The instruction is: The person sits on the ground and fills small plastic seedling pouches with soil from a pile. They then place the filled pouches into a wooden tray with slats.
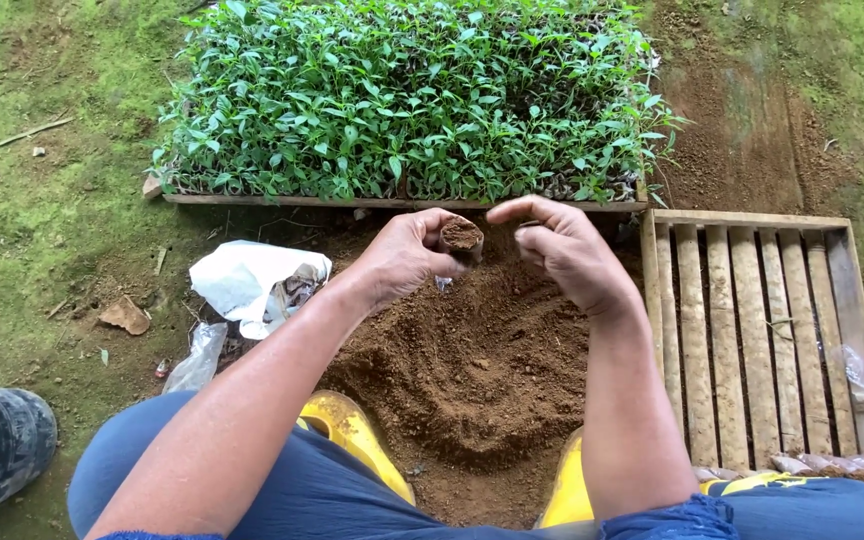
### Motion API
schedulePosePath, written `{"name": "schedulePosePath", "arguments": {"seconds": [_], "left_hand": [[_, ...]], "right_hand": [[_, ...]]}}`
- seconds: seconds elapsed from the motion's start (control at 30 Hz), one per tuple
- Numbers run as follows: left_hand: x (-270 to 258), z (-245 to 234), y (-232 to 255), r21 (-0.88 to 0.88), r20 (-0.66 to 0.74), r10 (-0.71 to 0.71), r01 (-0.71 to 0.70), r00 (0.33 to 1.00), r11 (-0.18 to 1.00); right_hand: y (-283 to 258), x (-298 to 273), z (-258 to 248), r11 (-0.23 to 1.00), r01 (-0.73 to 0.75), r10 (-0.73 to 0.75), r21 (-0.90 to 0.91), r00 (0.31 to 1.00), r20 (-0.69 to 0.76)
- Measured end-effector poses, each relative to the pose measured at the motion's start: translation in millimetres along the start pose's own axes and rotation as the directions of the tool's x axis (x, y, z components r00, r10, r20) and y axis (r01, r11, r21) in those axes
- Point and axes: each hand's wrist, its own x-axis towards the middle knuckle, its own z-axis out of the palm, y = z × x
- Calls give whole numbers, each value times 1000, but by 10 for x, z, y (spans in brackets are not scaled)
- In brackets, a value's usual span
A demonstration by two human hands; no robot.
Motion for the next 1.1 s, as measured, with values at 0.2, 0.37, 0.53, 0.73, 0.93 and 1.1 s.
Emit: {"name": "schedulePosePath", "arguments": {"seconds": [0.2,0.37,0.53,0.73,0.93,1.1], "left_hand": [[-6,26,36,53,5,-6,6,1000,999],[-9,17,28,92,20,-16,14,1000,996],[93,50,-67,177,35,-52,45,998,983],[182,7,-223,363,45,36,-50,998,931],[127,19,-209,384,-2,-104,97,995,918],[-113,296,179,220,-33,-193,196,981,956]], "right_hand": [[60,39,41,676,-193,179,-711,979,-95],[-405,-75,313,809,-82,133,-582,990,46],[-96,69,372,583,115,-62,-804,993,97],[173,112,411,488,122,-98,-864,992,85],[106,38,446,425,86,-50,-901,996,72],[-79,-69,446,430,27,4,-902,999,32]]}}
